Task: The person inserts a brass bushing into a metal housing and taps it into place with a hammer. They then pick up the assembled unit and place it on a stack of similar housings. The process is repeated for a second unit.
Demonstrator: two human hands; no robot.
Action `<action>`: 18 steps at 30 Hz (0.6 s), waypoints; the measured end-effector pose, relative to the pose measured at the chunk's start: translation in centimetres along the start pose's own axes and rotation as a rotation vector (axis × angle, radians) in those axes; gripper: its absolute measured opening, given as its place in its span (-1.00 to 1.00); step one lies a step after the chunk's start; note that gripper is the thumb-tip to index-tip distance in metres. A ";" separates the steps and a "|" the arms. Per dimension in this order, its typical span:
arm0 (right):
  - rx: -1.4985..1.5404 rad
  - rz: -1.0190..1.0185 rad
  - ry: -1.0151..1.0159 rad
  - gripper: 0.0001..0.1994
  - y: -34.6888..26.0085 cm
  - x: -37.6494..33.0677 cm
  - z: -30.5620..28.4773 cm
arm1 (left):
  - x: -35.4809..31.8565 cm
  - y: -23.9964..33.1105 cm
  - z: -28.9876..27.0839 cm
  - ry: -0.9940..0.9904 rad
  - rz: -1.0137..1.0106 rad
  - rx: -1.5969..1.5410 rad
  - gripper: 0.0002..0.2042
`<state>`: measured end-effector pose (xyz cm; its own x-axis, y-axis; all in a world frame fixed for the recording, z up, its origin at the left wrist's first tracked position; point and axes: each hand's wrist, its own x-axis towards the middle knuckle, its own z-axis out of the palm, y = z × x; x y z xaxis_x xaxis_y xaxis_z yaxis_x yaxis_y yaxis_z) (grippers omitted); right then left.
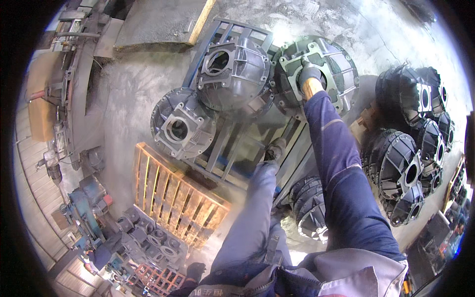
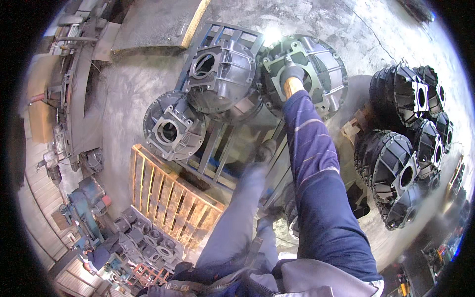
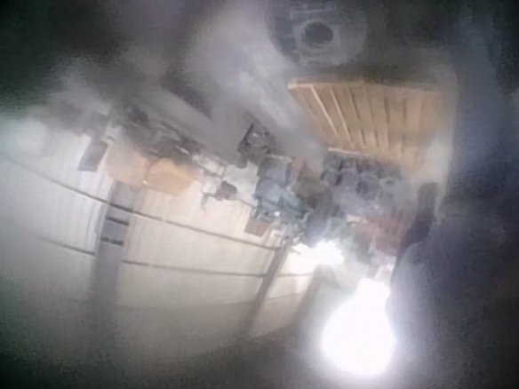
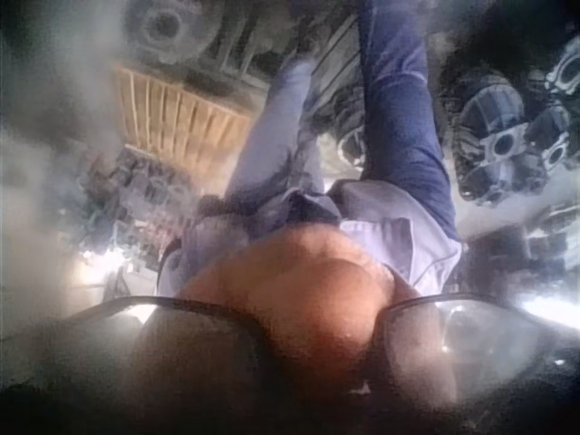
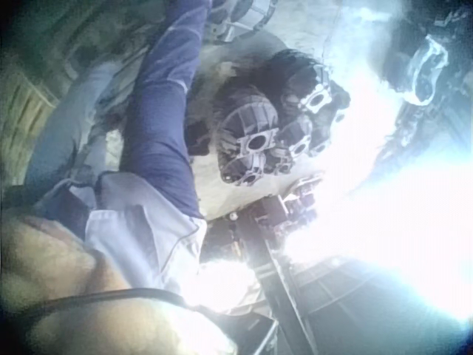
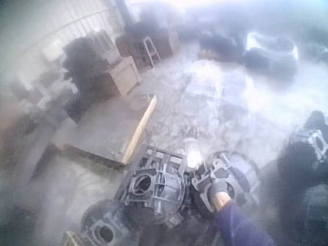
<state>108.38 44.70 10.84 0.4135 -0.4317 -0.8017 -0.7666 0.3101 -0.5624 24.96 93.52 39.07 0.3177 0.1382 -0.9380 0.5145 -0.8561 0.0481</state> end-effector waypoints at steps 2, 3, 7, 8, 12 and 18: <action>0.217 0.033 -0.116 -0.39 0.5 -0.8 -1.5 | -0.7 -0.6 0.6 -0.008 -0.050 -0.048 -0.93; 0.277 0.021 -0.210 -0.49 0.8 -1.4 -2.5 | -0.9 -0.8 0.8 -0.006 -0.052 -0.052 -0.93; 0.815 0.016 -0.565 -0.76 4.3 -6.0 -10.3 | -0.5 -2.0 2.0 0.002 -0.029 -0.023 -0.92; 0.797 -0.004 -0.452 -0.72 5.7 -7.7 -13.1 | -0.2 -2.5 2.2 0.005 -0.022 -0.009 -0.92; 0.850 -0.205 -0.514 -0.48 9.7 -13.7 -25.1 | 1.7 -5.0 1.2 0.056 0.041 0.100 -0.91; 0.226 -0.575 -0.206 -0.61 17.0 -23.6 -41.3 | 7.6 -8.3 -7.6 0.037 0.272 0.499 -0.90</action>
<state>65.30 25.15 28.56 0.8301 -0.4174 -0.3697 -0.2819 0.2578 -0.9242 29.11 105.47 34.14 0.4183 -0.1102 -0.9016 -0.0252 -0.9936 0.1098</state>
